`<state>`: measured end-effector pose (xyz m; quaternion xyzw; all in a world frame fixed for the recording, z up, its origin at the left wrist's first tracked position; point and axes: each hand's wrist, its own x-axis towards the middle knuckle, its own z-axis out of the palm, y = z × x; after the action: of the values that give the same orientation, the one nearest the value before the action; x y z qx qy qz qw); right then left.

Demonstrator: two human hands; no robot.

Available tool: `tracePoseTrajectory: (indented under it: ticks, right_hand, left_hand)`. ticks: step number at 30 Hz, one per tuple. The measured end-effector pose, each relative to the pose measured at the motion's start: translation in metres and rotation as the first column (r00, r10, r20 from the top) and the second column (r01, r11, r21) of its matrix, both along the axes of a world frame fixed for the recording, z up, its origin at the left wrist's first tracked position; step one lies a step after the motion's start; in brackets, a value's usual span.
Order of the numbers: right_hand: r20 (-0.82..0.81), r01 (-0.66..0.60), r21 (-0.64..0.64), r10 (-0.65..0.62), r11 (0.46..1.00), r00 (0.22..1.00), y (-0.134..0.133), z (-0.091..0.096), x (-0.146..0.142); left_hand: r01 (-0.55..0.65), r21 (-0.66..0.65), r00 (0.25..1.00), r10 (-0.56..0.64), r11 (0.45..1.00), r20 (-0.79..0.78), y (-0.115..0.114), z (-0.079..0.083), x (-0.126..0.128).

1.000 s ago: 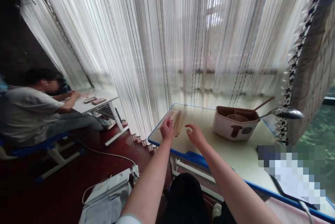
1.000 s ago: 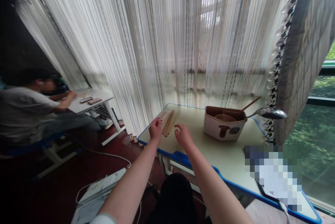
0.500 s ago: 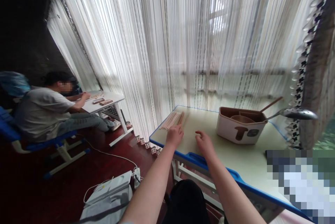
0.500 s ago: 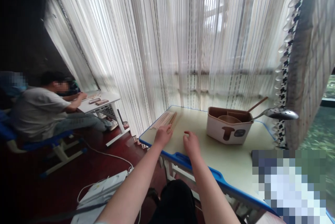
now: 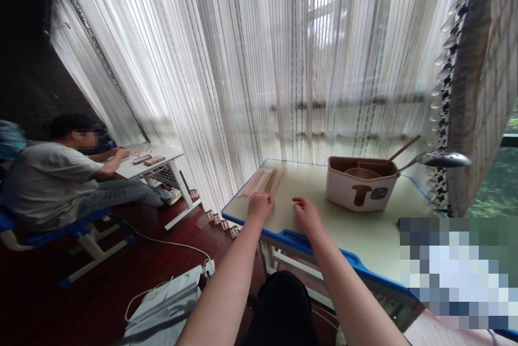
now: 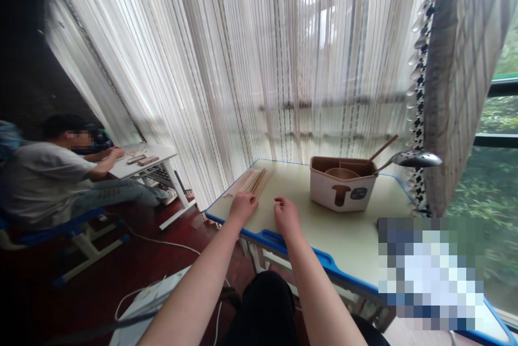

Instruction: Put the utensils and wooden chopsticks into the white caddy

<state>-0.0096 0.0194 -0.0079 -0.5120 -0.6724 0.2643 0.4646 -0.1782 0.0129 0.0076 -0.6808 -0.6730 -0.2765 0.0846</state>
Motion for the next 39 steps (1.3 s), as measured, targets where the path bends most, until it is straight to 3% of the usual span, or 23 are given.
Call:
tracePoseTrajectory:
  ticks: [13, 17, 23, 29, 33, 39]
  right_hand:
    - [-0.100, 0.031, -0.035, -0.034, 0.999, 0.994, 0.007, -0.007, -0.005]
    - [-0.174, 0.035, -0.030, -0.040, 0.999, 0.984, 0.009, -0.010, -0.006]
    - [-0.125, 0.113, 0.091, -0.101, 0.989, 0.987, 0.009, -0.009, -0.003]
    - [0.045, 0.240, 0.273, -0.261, 0.932, 0.964, 0.005, 0.000, 0.006]
    - [0.165, 0.299, 0.328, -0.366, 0.896, 0.916, 0.004, 0.007, 0.003]
    - [0.260, 0.151, 0.369, -0.258, 0.917, 0.931, 0.014, 0.009, -0.008]
  left_hand:
    - [-0.024, 0.008, 0.982, 0.025, 1.000, -0.186, -0.002, -0.006, 0.007]
    - [-0.061, 0.044, 0.983, 0.068, 0.997, -0.171, 0.000, -0.008, 0.005]
    - [-0.048, 0.149, 0.999, 0.046, 0.988, 0.016, -0.002, -0.008, 0.004]
    - [0.053, 0.376, 0.957, -0.155, 0.925, 0.245, -0.005, -0.006, 0.000]
    - [0.095, 0.459, 0.865, -0.301, 0.883, 0.401, -0.006, -0.004, -0.004]
    - [0.036, 0.427, 0.675, -0.338, 0.903, 0.656, -0.005, -0.002, -0.006]
